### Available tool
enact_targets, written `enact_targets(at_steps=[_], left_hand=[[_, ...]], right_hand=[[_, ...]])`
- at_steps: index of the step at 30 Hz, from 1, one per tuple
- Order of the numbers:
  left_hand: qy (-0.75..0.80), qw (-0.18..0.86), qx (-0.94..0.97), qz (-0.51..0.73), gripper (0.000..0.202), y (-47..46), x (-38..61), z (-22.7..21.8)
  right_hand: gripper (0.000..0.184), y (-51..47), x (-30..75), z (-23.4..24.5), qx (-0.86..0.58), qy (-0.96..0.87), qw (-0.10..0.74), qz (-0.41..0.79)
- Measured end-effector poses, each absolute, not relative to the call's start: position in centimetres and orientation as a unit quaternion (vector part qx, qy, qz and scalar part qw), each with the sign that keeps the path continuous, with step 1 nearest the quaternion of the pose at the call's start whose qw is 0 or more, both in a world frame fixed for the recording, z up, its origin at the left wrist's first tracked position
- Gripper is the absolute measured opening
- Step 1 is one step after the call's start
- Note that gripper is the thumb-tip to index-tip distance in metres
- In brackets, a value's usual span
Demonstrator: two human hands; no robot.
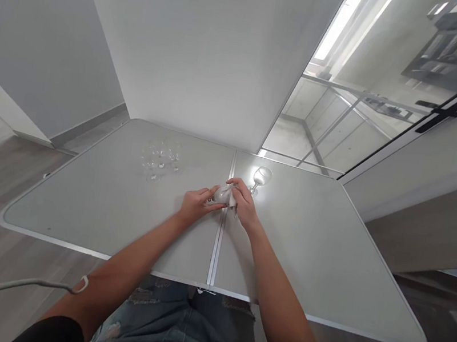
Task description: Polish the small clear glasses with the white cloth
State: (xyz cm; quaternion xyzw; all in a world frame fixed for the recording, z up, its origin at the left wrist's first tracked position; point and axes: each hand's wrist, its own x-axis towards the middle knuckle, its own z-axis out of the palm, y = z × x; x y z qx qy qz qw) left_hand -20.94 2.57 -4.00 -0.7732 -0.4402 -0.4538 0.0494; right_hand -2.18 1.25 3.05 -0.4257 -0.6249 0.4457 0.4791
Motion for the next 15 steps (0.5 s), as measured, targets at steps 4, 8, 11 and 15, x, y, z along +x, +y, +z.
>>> enact_targets(at_steps=[4,8,11,15], left_hand=[[-0.443,0.045,-0.775,-0.449,0.058,2.51,-20.98,-3.82],[-0.445,0.053,-0.774,-0.447,0.056,2.6,-21.07,-4.02],[-0.439,0.035,-0.784,-0.438,0.054,2.63,-21.17,-4.18],[-0.432,0.014,-0.789,-0.437,0.056,2.59,-21.22,-4.1]], right_hand=[[0.026,1.0,-2.06,3.28,-0.432,-0.575,0.529,0.45],[0.035,0.9,-2.08,3.27,-0.429,-0.669,0.472,0.381],[0.044,0.99,-2.08,3.19,-0.425,-0.7,0.433,0.375],[0.045,1.22,-1.9,3.03,-0.411,-0.685,0.435,0.416]])
